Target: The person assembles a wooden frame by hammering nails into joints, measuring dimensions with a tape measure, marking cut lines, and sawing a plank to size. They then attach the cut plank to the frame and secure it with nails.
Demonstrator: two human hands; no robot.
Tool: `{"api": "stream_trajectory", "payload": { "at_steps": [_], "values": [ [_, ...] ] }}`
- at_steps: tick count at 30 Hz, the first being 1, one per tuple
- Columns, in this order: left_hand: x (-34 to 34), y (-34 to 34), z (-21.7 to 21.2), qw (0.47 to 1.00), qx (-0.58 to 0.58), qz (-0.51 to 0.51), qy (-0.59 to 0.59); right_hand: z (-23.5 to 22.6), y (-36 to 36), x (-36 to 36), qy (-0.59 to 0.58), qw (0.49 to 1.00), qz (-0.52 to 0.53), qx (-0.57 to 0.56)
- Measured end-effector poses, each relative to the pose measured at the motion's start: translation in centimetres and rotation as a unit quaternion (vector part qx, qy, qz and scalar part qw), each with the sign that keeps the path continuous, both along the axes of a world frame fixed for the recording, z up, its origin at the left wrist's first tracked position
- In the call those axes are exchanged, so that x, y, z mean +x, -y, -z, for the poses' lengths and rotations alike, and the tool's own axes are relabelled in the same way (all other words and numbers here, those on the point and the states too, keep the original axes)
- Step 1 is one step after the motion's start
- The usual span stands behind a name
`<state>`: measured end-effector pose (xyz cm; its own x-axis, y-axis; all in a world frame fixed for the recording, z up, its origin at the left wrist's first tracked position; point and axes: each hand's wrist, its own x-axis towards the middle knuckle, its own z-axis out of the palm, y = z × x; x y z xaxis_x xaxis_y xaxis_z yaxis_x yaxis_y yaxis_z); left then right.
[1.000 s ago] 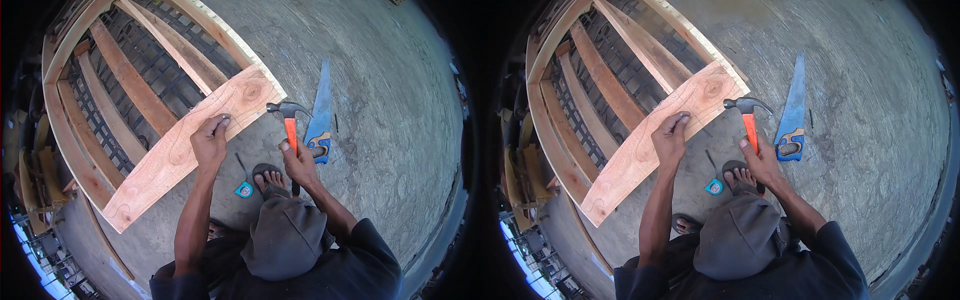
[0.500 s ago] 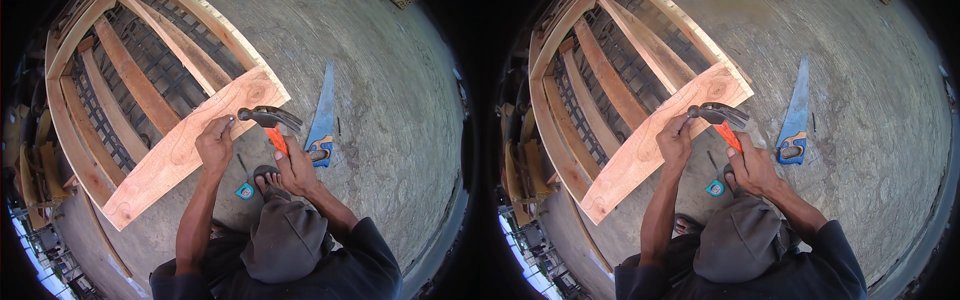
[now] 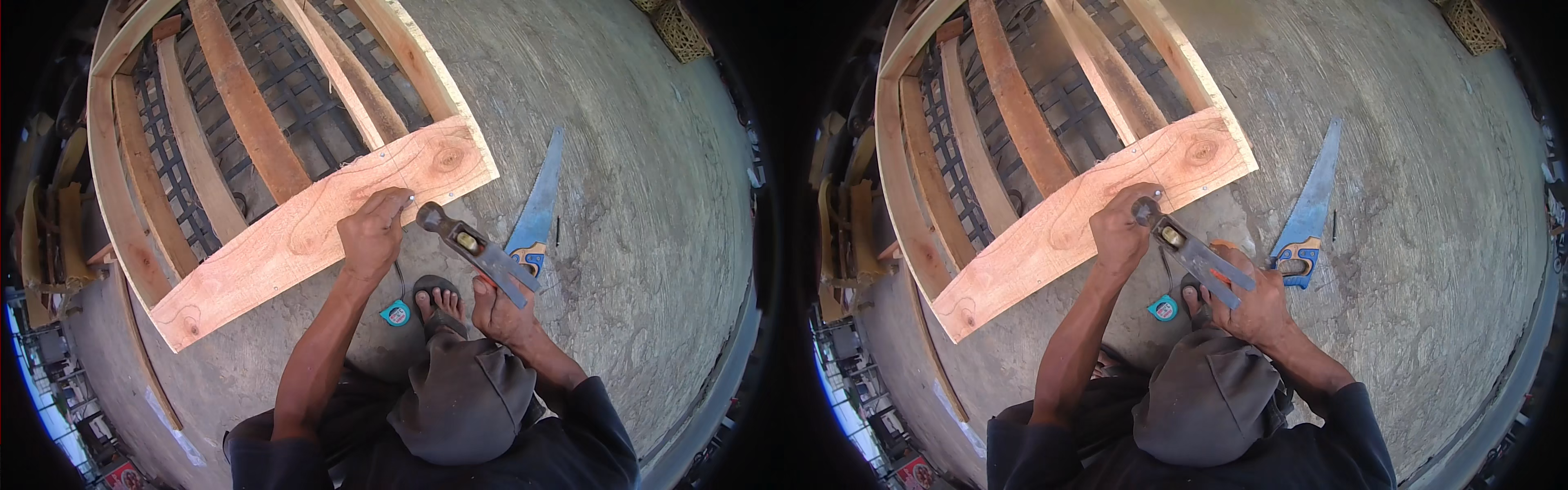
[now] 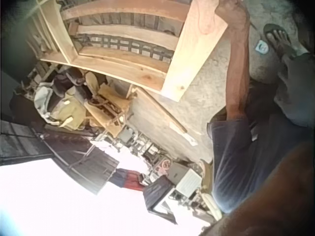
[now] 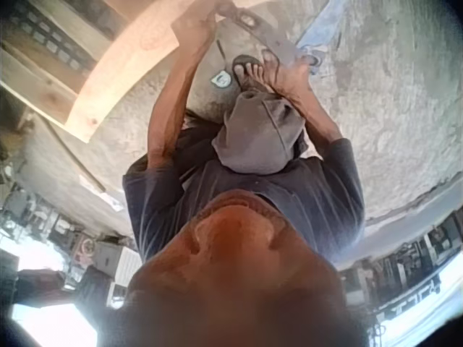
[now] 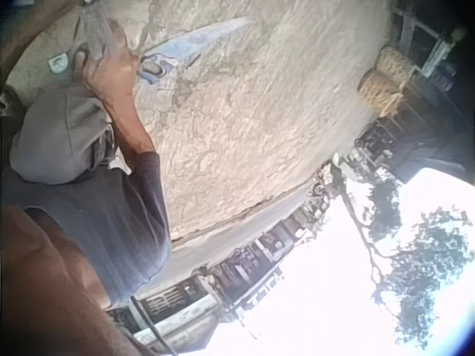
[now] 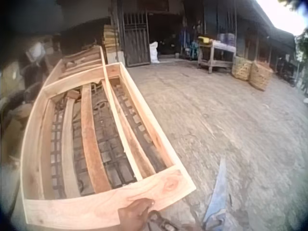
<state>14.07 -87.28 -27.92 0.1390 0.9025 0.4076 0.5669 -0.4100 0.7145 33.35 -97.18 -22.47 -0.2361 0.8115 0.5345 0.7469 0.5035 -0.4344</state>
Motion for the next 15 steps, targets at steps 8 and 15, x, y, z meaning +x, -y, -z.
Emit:
{"api": "stream_trajectory", "payload": {
  "at_steps": [8,15],
  "values": [
    [-3.1,-0.4,-0.1,0.999,-0.037,0.027,0.006,-3.4,0.3,-0.9,-0.216,0.96,0.076,-0.163],
    [-3.3,-1.6,-0.5,0.994,0.04,-0.09,0.041,2.6,-0.8,0.2,0.018,0.958,0.091,-0.271]
  ]
}}
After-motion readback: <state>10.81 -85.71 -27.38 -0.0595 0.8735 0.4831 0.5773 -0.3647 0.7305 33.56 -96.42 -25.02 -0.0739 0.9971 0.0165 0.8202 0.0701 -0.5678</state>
